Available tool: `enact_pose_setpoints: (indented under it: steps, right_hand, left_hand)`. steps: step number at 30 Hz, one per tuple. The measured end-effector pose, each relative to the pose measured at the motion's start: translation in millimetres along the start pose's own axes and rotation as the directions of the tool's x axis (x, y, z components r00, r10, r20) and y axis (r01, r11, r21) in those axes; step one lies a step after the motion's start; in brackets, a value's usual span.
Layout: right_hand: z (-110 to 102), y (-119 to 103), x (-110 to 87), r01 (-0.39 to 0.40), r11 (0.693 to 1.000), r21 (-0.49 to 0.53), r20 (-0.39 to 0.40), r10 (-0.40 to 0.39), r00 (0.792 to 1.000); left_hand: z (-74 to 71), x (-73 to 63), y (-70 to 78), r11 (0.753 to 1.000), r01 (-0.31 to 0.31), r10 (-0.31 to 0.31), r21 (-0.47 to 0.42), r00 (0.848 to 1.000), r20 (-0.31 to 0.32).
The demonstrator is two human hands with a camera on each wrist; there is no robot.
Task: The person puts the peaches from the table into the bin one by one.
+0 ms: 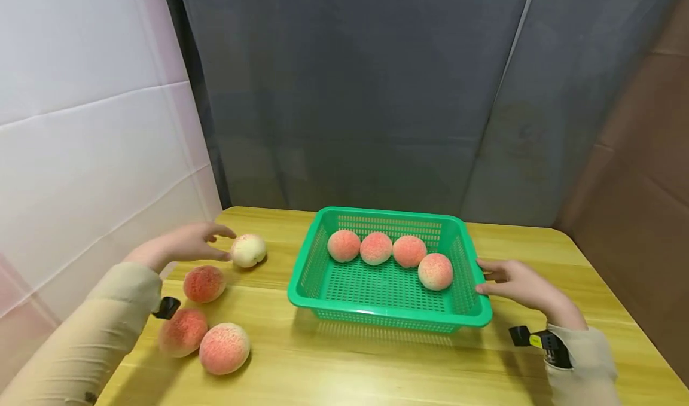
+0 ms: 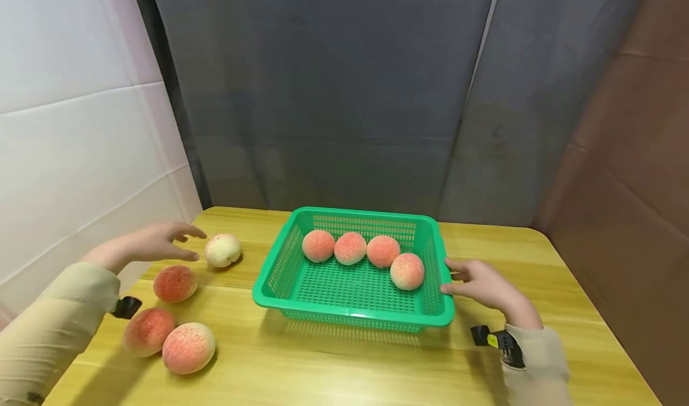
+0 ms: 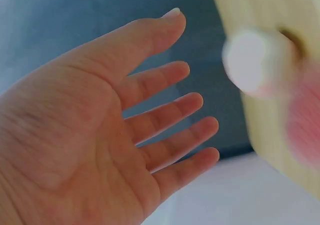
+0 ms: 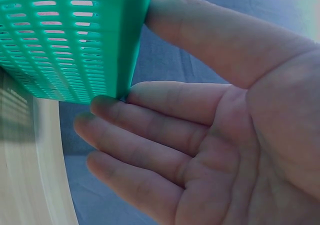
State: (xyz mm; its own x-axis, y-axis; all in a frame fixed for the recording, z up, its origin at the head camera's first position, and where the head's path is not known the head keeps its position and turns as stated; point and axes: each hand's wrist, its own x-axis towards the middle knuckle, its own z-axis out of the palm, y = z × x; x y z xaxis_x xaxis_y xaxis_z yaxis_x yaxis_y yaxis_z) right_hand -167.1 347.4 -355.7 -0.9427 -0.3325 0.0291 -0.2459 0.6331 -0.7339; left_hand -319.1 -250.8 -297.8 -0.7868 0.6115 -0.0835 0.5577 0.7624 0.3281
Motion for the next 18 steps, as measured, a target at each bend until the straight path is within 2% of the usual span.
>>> enact_pose_setpoints:
  steps: [3, 4, 11, 18]
  right_hand:
    - [-0.2, 0.1, -0.3, -0.001, 1.000, -0.015, 0.000, 0.001, 1.000]
    - [-1.1, 1.1, -1.2, -0.009, 1.000, -0.021, -0.005, 0.008, 1.000]
    - [-2.6, 4.5, -1.2, -0.033, 0.999, -0.015, -0.020, 0.032, 0.999]
    - [-1.1, 5.7, 2.1, 0.008, 1.000, -0.001, 0.000, -0.008, 1.000]
  left_hand:
    - [9.9, -22.2, -19.9, 0.999, 0.035, -0.035, 0.003, 0.999, -0.003]
    - [13.2, -23.9, -24.7, 0.999, 0.038, -0.038, 0.007, 0.999, 0.000]
    - [34.1, -29.1, -39.0, 0.997, 0.072, -0.072, 0.007, 0.997, 0.041]
    - [47.6, -28.2, -47.5, 0.999, 0.035, -0.033, -0.031, 0.998, 0.052]
